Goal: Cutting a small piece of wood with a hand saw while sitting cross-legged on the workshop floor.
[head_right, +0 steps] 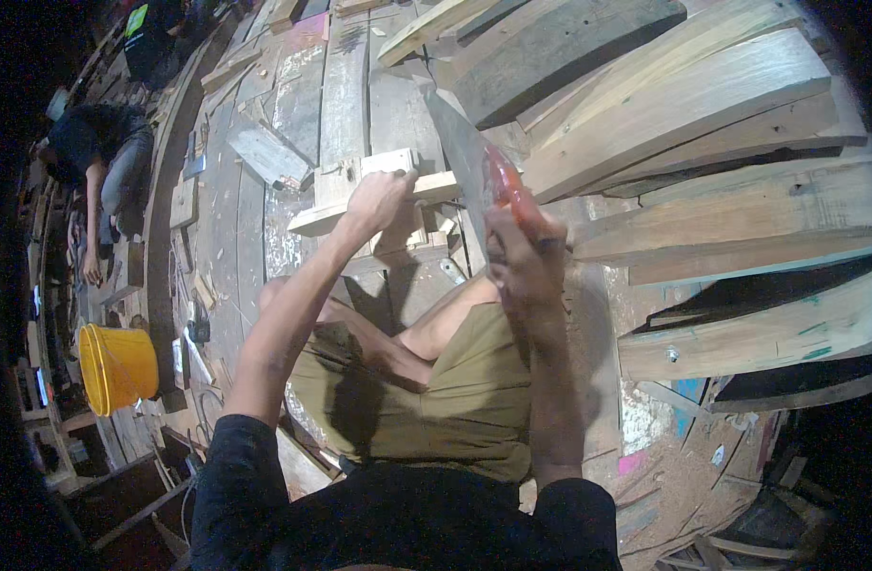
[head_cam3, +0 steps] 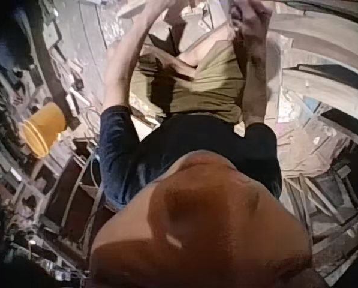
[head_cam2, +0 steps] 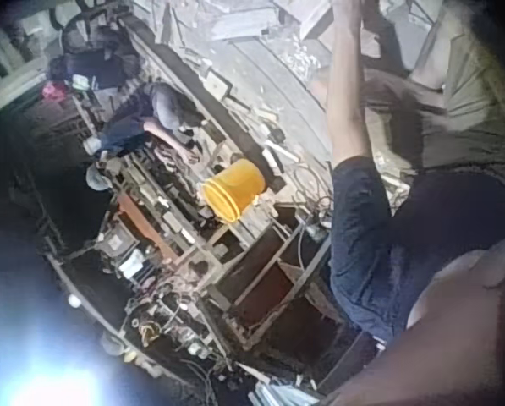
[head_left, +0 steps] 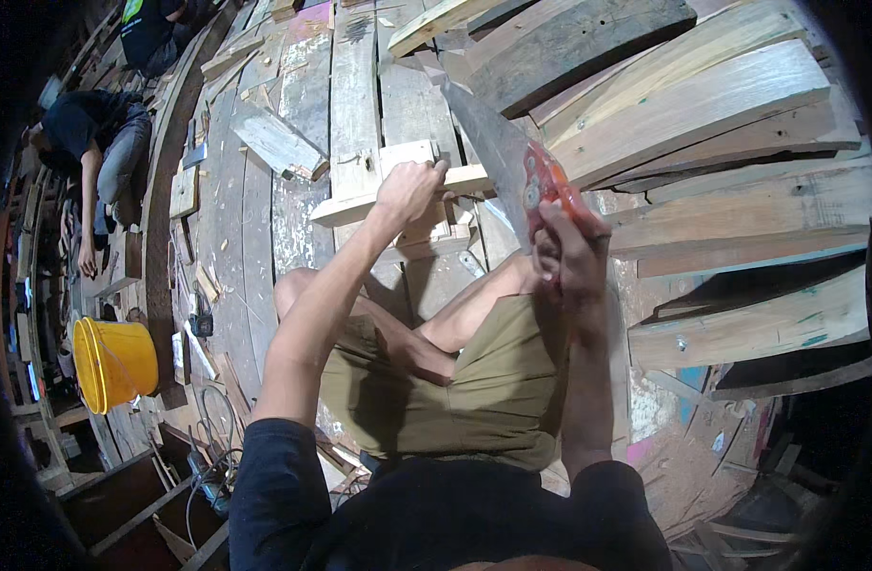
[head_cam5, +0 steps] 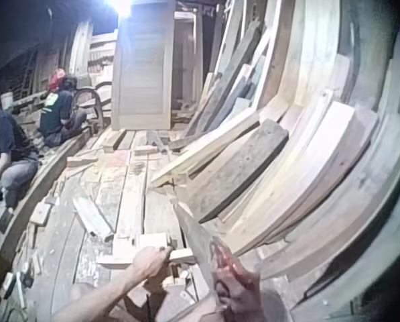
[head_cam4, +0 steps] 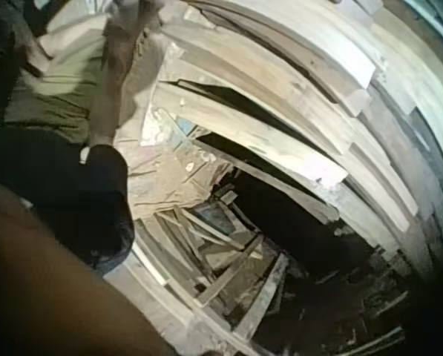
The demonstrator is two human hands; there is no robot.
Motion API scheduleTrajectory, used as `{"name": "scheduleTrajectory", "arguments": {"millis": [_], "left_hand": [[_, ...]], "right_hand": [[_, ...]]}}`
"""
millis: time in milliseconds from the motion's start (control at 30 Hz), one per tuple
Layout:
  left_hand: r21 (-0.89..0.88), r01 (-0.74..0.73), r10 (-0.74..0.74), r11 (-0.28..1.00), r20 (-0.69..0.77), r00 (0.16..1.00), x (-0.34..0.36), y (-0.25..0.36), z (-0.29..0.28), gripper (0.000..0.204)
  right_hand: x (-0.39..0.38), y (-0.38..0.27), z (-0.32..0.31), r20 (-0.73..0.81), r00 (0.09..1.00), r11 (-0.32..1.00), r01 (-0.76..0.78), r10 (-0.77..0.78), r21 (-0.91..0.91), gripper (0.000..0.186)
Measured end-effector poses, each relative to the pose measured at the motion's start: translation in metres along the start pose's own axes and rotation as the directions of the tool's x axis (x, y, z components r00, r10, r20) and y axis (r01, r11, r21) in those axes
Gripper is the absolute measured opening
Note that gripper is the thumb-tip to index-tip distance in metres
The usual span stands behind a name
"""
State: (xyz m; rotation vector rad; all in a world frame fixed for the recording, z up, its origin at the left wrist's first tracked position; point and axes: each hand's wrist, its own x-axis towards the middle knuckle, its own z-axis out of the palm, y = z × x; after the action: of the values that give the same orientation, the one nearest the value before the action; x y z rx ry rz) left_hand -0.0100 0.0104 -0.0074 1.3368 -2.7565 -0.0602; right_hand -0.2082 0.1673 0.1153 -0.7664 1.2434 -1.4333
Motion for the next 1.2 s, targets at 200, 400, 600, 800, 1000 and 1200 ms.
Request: {"name": "scheduleTrajectory", "arguments": {"millis": [200, 400, 600, 800, 1000, 1200], "left_hand": [[0.041, -0.107, 0.108, 0.993, -0.047, 0.993, -0.009, 0.007, 0.006, 0.031], [0.093, -0.071, 0.073, 0.993, -0.016, 0.997, -0.005, 0.006, 0.004, 0.027], [0.112, -0.074, 0.078, 0.991, -0.036, 0.996, -0.004, 0.007, 0.003, 0.024], [0.042, -0.073, 0.075, 0.996, -0.029, 0.997, 0.000, 0.004, 0.002, 0.034], [0.091, -0.076, 0.079, 0.993, -0.034, 0.996, -0.011, 0.005, 0.015, 0.036], [0.054, -0.019, 0.019, 0.998, 0.011, 1.000, 0.003, 0.005, 0.013, 0.031]], "right_hand": [[0.026, -0.022, -0.010, 0.079, 0.991, 0.994, -0.112, 0.110, 0.021, 0.018], [0.018, -0.007, 0.002, 0.113, 0.993, 0.999, -0.034, 0.036, -0.020, 0.020], [0.023, 0.044, -0.032, 0.345, 0.900, 0.817, 0.400, -0.266, -0.415, 0.039], [0.016, 0.045, -0.043, 0.490, 0.752, 0.491, 0.659, -0.442, -0.570, 0.058], [0.018, -0.001, 0.007, 0.175, 0.984, 0.990, -0.005, 0.029, -0.139, 0.020], [0.030, 0.037, -0.004, 0.163, 0.987, 0.903, 0.076, -0.006, -0.423, 0.020]]}}
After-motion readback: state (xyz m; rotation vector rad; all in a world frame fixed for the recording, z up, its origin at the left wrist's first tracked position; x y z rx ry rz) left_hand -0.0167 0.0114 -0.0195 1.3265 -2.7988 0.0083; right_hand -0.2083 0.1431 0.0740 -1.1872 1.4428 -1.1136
